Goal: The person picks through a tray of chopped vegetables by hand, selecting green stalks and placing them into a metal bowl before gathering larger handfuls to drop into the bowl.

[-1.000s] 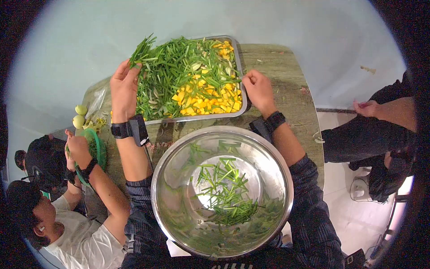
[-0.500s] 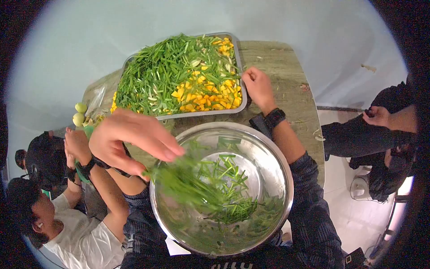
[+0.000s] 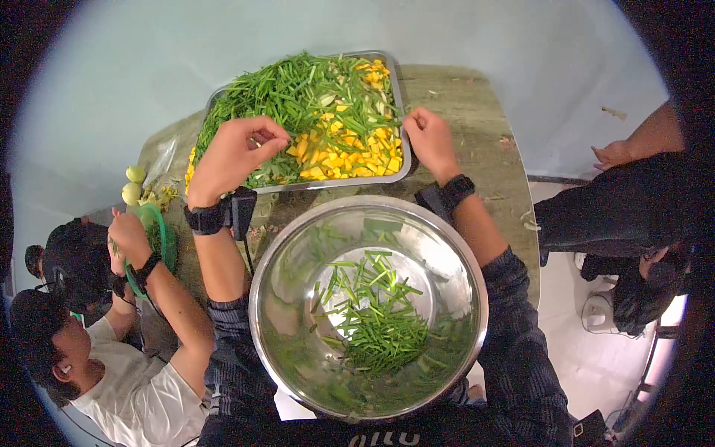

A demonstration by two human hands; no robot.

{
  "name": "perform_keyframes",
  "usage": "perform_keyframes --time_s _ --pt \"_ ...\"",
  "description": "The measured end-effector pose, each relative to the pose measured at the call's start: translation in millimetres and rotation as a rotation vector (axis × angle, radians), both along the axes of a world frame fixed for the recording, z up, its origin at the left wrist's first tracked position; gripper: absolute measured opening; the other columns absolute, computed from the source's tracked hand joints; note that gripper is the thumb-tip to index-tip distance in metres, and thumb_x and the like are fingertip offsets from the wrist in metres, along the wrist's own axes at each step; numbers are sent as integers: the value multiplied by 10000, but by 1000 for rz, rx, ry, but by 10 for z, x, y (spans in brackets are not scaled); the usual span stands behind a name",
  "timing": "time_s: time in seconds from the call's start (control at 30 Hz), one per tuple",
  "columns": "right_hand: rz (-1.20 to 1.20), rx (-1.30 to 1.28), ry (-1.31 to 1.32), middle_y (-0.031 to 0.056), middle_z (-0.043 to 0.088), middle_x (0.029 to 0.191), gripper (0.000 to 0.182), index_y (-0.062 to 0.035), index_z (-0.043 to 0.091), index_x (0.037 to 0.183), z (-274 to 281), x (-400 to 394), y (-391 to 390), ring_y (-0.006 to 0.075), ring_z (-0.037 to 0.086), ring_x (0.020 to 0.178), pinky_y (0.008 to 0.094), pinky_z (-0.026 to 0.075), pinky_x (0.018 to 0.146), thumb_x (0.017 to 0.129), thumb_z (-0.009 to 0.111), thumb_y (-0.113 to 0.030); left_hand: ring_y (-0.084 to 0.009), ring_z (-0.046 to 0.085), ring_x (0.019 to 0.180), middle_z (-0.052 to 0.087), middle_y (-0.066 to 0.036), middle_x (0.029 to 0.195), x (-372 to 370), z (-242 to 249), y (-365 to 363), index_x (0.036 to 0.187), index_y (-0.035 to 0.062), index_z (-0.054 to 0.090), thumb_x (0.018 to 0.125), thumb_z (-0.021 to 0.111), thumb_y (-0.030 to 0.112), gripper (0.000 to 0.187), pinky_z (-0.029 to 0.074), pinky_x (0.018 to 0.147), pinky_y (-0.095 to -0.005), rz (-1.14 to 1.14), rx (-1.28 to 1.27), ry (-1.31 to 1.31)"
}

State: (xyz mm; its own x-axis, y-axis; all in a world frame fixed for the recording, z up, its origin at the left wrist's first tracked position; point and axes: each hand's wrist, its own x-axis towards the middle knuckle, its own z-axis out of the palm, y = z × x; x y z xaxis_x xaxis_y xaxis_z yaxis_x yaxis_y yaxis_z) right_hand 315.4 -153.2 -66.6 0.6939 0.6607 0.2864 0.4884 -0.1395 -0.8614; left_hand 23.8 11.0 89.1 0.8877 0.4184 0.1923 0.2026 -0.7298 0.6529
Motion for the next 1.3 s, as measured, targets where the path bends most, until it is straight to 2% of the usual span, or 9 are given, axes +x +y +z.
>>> perform_keyframes --time_s 0.27,0.37,0.43,0.47,0.57,0.83,1.0,1.23,1.3 --pt "-11 13 -11 111 665 705 238 29 648 888 31 -27 -1 161 616 633 334 490 637 932 614 -203 -179 648 663 735 -84 813 161 -330 351 918 14 742 866 754 154 150 527 667 -318 503 202 -296" --pt "21 27 47 115 671 708 229 27 651 893 -27 10 12 157 622 635 333 491 635 933 616 -196 -228 665 789 731 -87 909 203 -449 431 990 37 742 857 769 181 198 535 753 -349 415 173 -375" --pt "12 20 38 113 670 707 227 26 651 895 -10 -2 9 155 619 634 334 489 633 933 616 -195 -255 643 973 696 -116 1070 284 -488 382 1155 66 704 855 794 204 343 519 877 -370 418 537 -401" --pt "6 13 29 112 670 706 224 25 651 896 -3 -7 7 152 615 632 335 487 631 934 616 -193 -343 593 1107 637 -141 1188 289 -526 329 1264 95 650 839 804 209 466 494 955 -439 475 542 -277" --pt "21 32 47 114 666 707 218 22 653 903 -7 -2 8 153 610 632 337 486 630 932 617 -192 -369 581 1103 627 -151 1202 334 -616 249 1288 103 634 822 807 198 506 483 965 -464 546 612 -224" --pt "-13 -8 -12 115 663 710 207 17 654 909 78 -55 -15 152 604 633 335 488 632 930 616 -185 -329 625 956 691 -113 967 289 -657 416 1034 85 746 818 767 94 217 530 862 -438 527 619 -270" --pt "-16 -3 10 117 660 706 209 16 655 908 45 -38 -2 159 607 630 338 489 632 929 617 -189 -250 700 827 745 -117 926 216 -505 424 1023 96 778 854 746 73 174 554 789 -361 596 209 -373" --pt "-14 -10 2 122 661 703 227 12 656 902 37 -30 -4 178 615 623 343 487 630 931 614 -209 -132 669 906 746 -57 953 103 -323 452 1053 68 777 888 748 78 168 532 836 -302 547 30 -450" --pt "-16 -15 -3 124 660 702 230 13 656 903 46 -38 -8 180 620 625 345 487 630 930 613 -212 -105 638 917 725 -29 976 81 -221 404 1069 26 760 907 742 63 167 519 841 -281 445 -164 -639"
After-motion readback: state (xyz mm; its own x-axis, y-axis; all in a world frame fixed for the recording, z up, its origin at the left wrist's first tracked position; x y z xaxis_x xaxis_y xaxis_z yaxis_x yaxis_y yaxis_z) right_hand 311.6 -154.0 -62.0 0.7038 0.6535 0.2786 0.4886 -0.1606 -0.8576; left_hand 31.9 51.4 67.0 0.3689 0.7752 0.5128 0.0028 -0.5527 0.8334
